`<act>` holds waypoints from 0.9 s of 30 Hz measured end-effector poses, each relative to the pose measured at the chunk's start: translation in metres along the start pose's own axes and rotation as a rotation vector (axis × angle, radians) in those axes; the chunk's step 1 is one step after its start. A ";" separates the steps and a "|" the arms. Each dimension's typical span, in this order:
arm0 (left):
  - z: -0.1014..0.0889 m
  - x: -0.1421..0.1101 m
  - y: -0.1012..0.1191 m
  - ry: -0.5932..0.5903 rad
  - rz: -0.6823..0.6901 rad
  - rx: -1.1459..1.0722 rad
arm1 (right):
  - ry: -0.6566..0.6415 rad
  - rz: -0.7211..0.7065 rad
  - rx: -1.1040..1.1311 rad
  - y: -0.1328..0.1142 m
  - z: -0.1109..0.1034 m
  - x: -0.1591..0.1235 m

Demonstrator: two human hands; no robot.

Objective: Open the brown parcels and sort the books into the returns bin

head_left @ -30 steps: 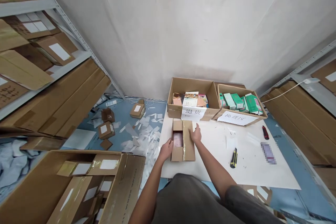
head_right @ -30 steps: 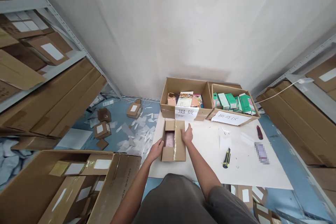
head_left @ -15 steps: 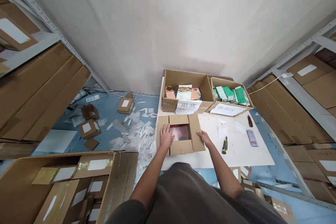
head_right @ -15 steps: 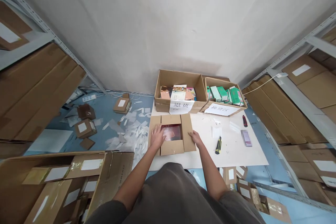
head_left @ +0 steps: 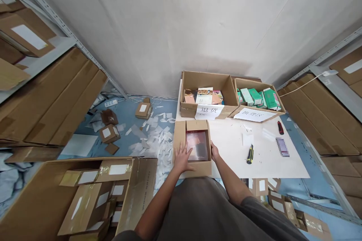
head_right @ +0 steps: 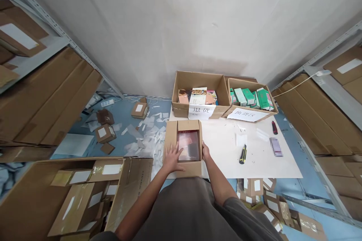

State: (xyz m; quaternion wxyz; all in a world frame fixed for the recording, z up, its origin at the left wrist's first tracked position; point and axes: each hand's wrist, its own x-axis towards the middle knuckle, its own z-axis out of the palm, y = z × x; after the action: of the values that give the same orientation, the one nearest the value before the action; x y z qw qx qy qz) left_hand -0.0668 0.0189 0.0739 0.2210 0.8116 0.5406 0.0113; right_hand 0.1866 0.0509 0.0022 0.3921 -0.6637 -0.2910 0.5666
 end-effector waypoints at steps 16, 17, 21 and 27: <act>0.040 -0.024 0.007 0.358 0.149 -0.047 | -0.027 -0.692 -1.167 -0.104 0.054 0.009; 0.043 -0.026 0.008 0.386 0.149 -0.049 | 0.004 -0.724 -1.194 -0.111 0.055 0.014; 0.048 -0.031 0.009 0.441 0.136 -0.037 | -0.047 -0.722 -1.343 -0.145 0.056 0.047; 0.043 -0.036 -0.007 0.463 0.131 -0.032 | -0.105 -0.530 -1.473 -0.155 0.079 0.070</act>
State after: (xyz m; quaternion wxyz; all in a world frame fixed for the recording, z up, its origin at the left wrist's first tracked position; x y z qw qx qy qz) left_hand -0.0765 -0.0254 0.0404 0.1027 0.8171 0.5229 0.2201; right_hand 0.1313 0.2048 0.0931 -0.0414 -0.6333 -0.7589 0.1457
